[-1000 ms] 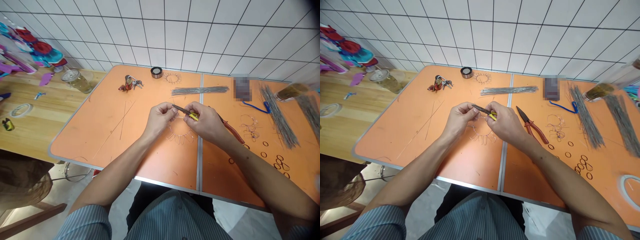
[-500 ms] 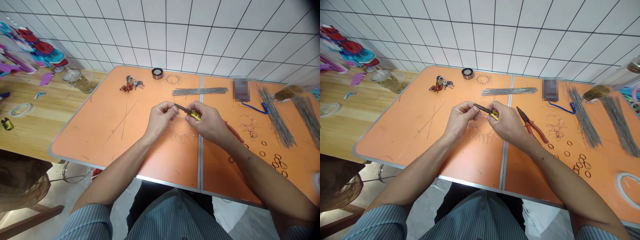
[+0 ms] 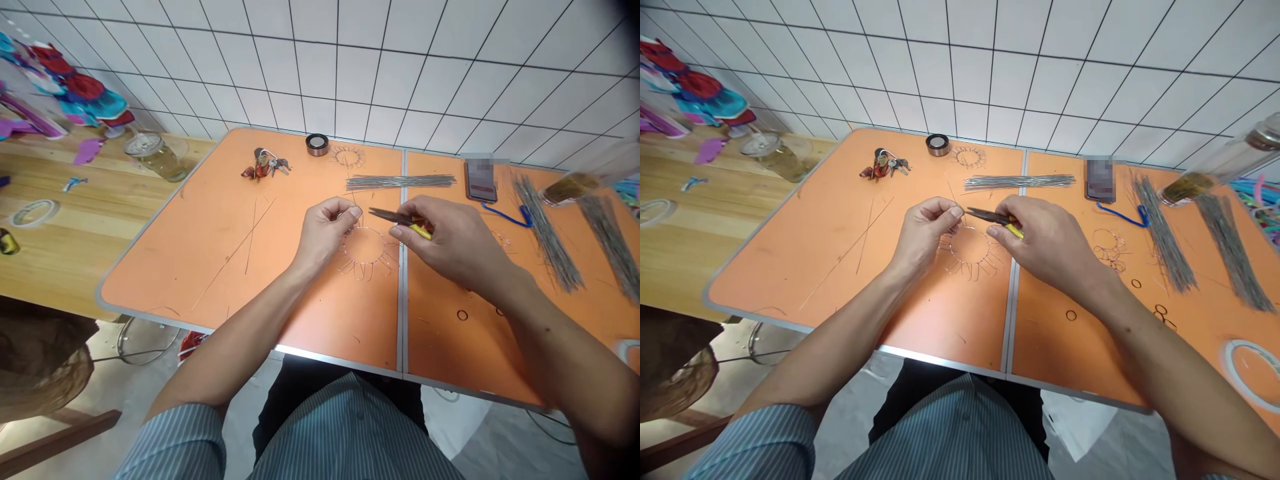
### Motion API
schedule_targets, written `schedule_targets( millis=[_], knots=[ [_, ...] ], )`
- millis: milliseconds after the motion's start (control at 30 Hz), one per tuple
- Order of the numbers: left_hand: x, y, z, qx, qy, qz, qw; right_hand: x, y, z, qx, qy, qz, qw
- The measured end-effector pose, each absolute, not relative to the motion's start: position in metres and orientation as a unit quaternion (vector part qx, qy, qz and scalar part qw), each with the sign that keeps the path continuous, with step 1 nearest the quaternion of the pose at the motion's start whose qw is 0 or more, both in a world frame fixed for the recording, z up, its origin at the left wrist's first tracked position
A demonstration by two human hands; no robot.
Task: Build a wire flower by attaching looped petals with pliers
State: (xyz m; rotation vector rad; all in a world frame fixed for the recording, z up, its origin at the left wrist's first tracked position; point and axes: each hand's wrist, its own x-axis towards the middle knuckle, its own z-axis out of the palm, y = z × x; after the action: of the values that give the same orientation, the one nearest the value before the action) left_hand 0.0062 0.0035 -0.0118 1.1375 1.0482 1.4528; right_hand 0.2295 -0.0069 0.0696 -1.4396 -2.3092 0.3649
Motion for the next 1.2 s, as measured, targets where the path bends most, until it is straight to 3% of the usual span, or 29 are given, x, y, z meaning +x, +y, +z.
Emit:
schedule_targets(
  millis=[167,733,1200],
  knots=[
    [0.007,0.001,-0.01,0.473,0.427,0.593,0.492,0.241,0.002,0.08,-0.518,-0.841,0.109,0.108],
    [0.009,-0.002,-0.008,0.528,0.409,0.583,0.463,0.23,0.003,0.096,-0.466,-0.882,0.067,-0.036],
    [0.01,-0.007,0.001,0.558,0.416,0.57,0.436,0.223,-0.001,0.099,-0.458,-0.886,0.031,-0.07]
  ],
)
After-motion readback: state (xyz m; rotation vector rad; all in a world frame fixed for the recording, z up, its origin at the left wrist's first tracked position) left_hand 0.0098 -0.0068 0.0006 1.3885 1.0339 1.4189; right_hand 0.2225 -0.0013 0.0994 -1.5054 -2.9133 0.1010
